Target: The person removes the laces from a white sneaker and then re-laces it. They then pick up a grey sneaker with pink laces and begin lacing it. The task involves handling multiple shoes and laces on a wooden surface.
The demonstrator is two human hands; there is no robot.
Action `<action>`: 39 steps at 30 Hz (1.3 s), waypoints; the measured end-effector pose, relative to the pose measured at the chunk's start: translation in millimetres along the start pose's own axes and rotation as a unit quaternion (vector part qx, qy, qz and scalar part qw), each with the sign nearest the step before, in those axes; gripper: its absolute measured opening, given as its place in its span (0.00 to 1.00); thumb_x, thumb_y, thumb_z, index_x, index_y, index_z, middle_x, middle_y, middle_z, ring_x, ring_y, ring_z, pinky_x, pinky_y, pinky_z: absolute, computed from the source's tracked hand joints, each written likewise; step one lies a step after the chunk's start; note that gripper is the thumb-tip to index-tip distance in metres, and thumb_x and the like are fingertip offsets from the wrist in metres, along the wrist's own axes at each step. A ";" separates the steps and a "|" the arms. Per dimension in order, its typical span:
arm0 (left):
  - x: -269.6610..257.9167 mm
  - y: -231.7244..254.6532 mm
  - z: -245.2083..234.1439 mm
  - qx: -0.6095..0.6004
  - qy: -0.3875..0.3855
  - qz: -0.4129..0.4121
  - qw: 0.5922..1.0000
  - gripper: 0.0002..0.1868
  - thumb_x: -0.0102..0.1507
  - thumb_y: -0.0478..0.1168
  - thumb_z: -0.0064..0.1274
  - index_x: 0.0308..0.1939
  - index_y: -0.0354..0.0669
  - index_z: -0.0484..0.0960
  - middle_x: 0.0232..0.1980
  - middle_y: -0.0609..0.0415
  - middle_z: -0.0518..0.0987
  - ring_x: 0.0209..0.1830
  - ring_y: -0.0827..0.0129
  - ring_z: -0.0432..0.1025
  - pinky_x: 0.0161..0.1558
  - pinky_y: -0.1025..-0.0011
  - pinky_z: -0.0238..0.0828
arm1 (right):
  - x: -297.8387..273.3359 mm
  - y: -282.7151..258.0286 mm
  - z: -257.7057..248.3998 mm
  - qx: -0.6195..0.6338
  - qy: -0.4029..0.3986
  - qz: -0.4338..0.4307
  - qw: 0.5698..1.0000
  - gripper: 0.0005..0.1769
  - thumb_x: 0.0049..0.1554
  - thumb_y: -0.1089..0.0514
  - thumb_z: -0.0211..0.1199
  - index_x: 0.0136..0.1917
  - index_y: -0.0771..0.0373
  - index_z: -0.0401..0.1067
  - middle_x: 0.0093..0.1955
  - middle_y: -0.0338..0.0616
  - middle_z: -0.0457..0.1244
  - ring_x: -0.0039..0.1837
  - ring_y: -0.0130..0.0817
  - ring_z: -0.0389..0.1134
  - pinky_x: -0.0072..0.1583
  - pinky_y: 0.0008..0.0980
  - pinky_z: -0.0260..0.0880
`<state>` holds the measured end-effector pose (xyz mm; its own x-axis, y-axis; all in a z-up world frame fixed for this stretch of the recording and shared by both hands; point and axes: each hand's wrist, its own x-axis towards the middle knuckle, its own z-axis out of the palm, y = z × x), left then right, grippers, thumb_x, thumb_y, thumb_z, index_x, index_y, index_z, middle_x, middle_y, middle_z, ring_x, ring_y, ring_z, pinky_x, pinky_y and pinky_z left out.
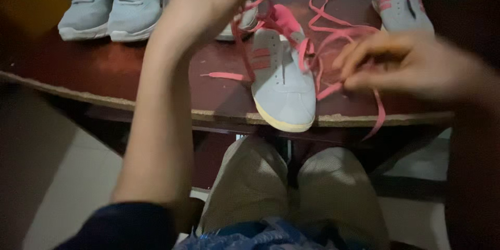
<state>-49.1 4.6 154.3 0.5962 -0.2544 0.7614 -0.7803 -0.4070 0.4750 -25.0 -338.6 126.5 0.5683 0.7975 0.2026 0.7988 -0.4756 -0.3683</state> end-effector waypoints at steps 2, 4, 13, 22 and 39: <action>-25.8 4.1 -1.7 -0.087 -0.072 -0.100 0.989 0.12 0.67 0.44 0.60 0.42 0.37 0.86 0.32 0.60 0.80 0.28 0.76 0.70 0.29 0.73 0.68 | -6.9 -5.5 38.4 -0.031 0.027 0.105 0.994 0.11 0.54 0.56 0.66 0.51 0.56 0.79 0.50 0.43 0.70 0.51 0.31 0.73 0.52 0.34 0.75; -54.3 4.9 3.7 -0.122 -0.081 -0.146 0.978 0.13 0.66 0.45 0.61 0.37 0.36 0.84 0.29 0.60 0.79 0.26 0.78 0.70 0.29 0.74 0.65 | -18.7 -10.1 61.7 -0.035 0.069 0.064 0.995 0.08 0.54 0.62 0.62 0.47 0.58 0.78 0.52 0.42 0.71 0.54 0.30 0.72 0.56 0.33 0.72; -121.7 -29.1 8.3 0.243 0.080 -0.210 0.944 0.20 0.60 0.49 0.70 0.35 0.34 0.82 0.36 0.46 0.78 0.36 0.55 0.74 0.39 0.60 0.70 | -56.3 -25.0 95.4 -0.018 0.297 0.297 0.907 0.10 0.62 0.63 0.60 0.58 0.61 0.74 0.48 0.48 0.69 0.44 0.33 0.68 0.47 0.30 0.68; -104.2 5.7 84.9 0.071 0.150 0.012 0.986 0.21 0.61 0.31 0.57 0.59 0.44 0.78 0.63 0.49 0.77 0.59 0.60 0.77 0.63 0.67 0.78 | -39.1 -62.3 94.0 0.009 0.302 0.134 0.944 0.07 0.61 0.64 0.61 0.52 0.63 0.78 0.54 0.44 0.67 0.47 0.25 0.66 0.48 0.26 0.66; -110.5 70.4 129.6 -0.185 0.085 -0.036 0.978 0.09 0.71 0.34 0.57 0.55 0.38 0.82 0.54 0.52 0.84 0.54 0.69 0.80 0.60 0.73 0.77 | -62.8 -50.4 89.5 0.075 0.432 0.173 0.882 0.12 0.64 0.63 0.58 0.61 0.67 0.67 0.52 0.46 0.66 0.52 0.29 0.70 0.53 0.25 0.72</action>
<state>-145.4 -109.6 46.4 0.6360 -0.0736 0.7682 -0.7717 -0.0654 0.6326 -118.7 -331.5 51.2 0.7628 0.0020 0.6466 0.5495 -0.5292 -0.6466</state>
